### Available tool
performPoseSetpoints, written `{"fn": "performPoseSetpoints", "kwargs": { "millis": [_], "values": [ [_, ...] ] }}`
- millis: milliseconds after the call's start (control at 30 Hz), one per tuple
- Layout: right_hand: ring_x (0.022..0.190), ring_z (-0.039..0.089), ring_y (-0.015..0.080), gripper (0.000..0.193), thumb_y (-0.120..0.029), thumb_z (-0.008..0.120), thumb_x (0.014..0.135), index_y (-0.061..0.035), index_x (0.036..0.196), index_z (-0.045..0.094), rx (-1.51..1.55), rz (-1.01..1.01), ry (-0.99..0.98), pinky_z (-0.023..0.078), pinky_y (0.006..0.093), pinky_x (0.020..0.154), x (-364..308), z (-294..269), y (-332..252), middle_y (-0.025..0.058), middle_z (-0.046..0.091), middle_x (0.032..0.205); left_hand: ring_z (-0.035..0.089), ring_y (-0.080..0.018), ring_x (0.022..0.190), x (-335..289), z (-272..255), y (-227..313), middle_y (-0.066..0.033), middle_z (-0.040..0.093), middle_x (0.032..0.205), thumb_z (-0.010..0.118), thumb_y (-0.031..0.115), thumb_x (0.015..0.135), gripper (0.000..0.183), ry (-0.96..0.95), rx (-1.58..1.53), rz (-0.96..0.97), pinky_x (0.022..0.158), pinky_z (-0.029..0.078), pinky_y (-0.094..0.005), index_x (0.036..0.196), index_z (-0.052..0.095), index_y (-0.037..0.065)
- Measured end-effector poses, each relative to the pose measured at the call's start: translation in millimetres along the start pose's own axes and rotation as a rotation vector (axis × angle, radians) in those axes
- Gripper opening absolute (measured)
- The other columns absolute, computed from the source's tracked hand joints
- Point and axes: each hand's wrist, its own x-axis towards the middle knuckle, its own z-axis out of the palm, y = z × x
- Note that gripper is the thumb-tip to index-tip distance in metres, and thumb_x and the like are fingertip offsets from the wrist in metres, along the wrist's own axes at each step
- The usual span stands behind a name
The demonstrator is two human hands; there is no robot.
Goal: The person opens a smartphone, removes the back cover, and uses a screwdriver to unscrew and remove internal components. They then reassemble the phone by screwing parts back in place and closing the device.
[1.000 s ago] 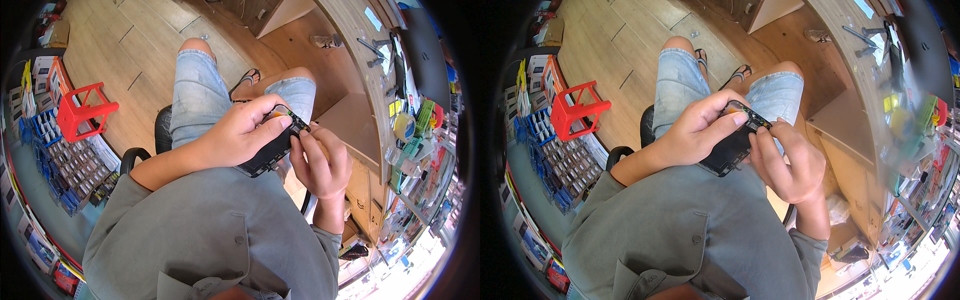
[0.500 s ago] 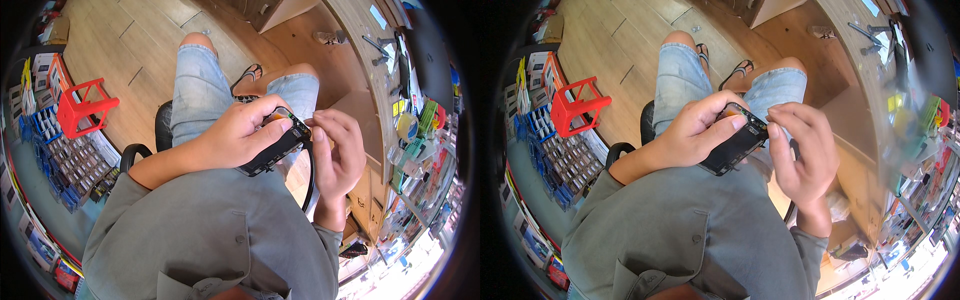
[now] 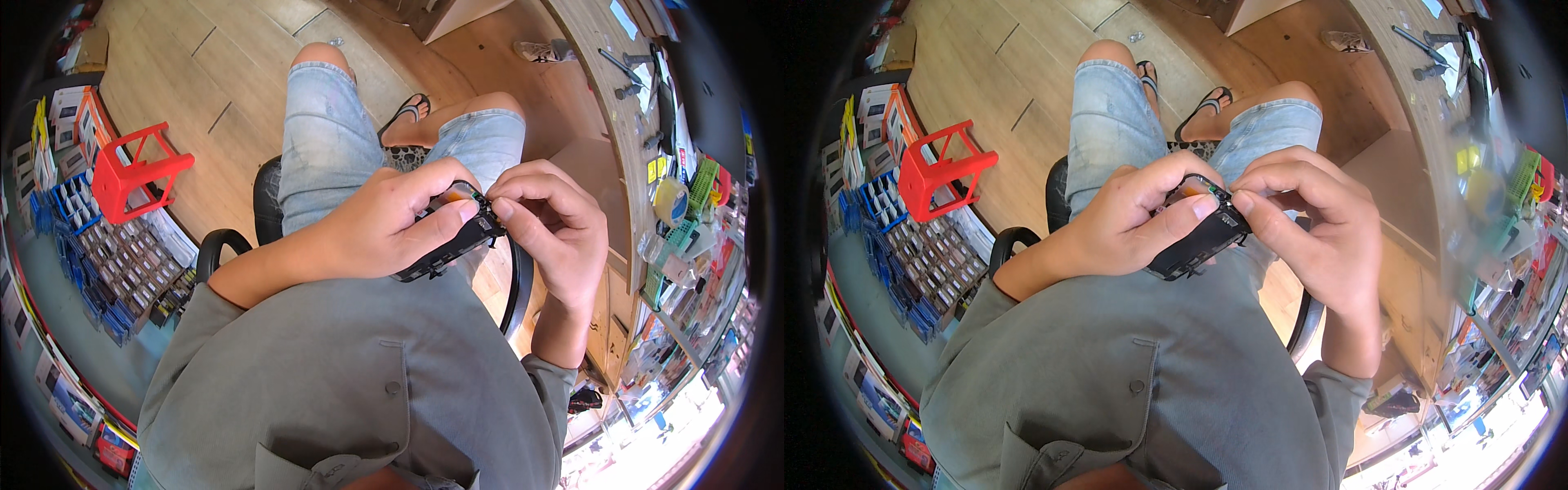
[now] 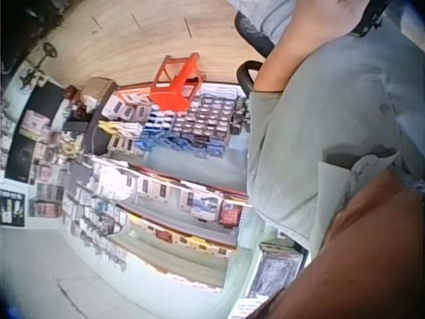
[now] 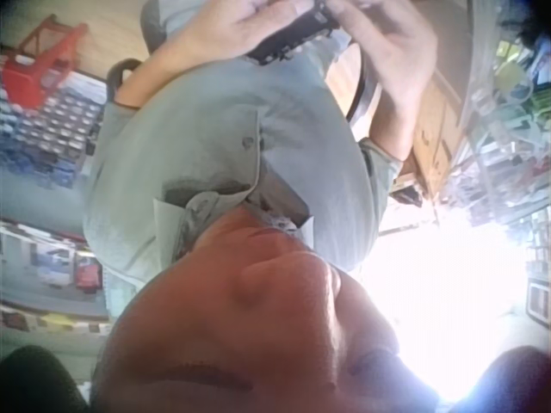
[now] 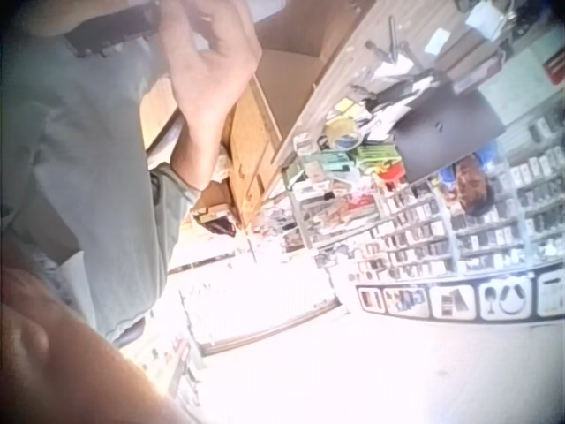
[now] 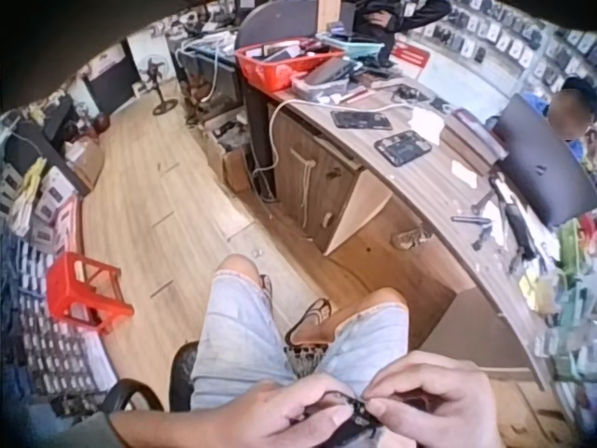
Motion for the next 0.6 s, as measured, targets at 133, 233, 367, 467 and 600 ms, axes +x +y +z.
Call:
{"fn": "performPoseSetpoints", "kwargs": {
  "millis": [133,233,367,467,600],
  "values": [
    [0.094,0.074,0.0155,0.009,0.005,0.082,0.098,0.0072,0.106,0.08,-0.016,0.005,0.007,0.06,0.0285,0.081,0.6,1.9,0.4,0.0118,0.077,0.107,0.075,-0.0085,0.087,-0.2,0.0,-1.9,-0.0085,0.079,0.104,0.06,0.016,0.119,0.023,0.006,-0.021,-0.006,0.075,0.061,-0.0267,0.131,0.062,-0.003],
    [0.093,0.074,0.0153,0.009,0.006,0.082,0.098,0.0076,0.106,0.08,-0.038,-0.011,0.029,0.06,0.0282,0.081,0.5,4.6,0.8,0.0115,0.078,0.106,0.075,-0.0085,0.087,0.6,-0.5,-0.9,-0.0091,0.08,0.103,0.06,0.015,0.119,0.022,0.011,-0.011,-0.001,0.075,0.061,-0.0267,0.131,0.062,-0.003],
    [0.091,0.076,0.0155,0.009,0.006,0.082,0.097,0.0079,0.105,0.079,-0.103,-0.039,0.066,0.062,0.0286,0.08,-0.9,8.2,0.9,0.0113,0.078,0.104,0.075,-0.0082,0.088,1.5,-2.1,-1.1,-0.0092,0.081,0.103,0.061,0.015,0.118,0.022,0.017,0.033,0.038,0.075,0.061,-0.0264,0.131,0.063,-0.003],
    [0.091,0.076,0.0159,0.01,0.007,0.082,0.096,0.0082,0.105,0.079,-0.151,-0.077,0.078,0.063,0.0291,0.08,-1.1,9.6,0.8,0.0119,0.078,0.103,0.075,-0.008,0.088,1.1,-2.0,-1.5,-0.009,0.081,0.103,0.061,0.015,0.118,0.022,0.024,0.049,0.053,0.075,0.06,-0.0262,0.131,0.063,-0.003],
    [0.089,0.076,0.0165,0.01,0.008,0.082,0.094,0.0087,0.104,0.078,-0.219,-0.11,0.093,0.063,0.0296,0.08,-1.8,12.0,-0.2,0.0127,0.078,0.102,0.075,-0.0078,0.088,1.0,-1.1,-2.3,-0.0088,0.081,0.102,0.062,0.014,0.118,0.022,0.042,0.069,0.08,0.075,0.06,-0.0263,0.131,0.063,-0.003]
  ]
}}
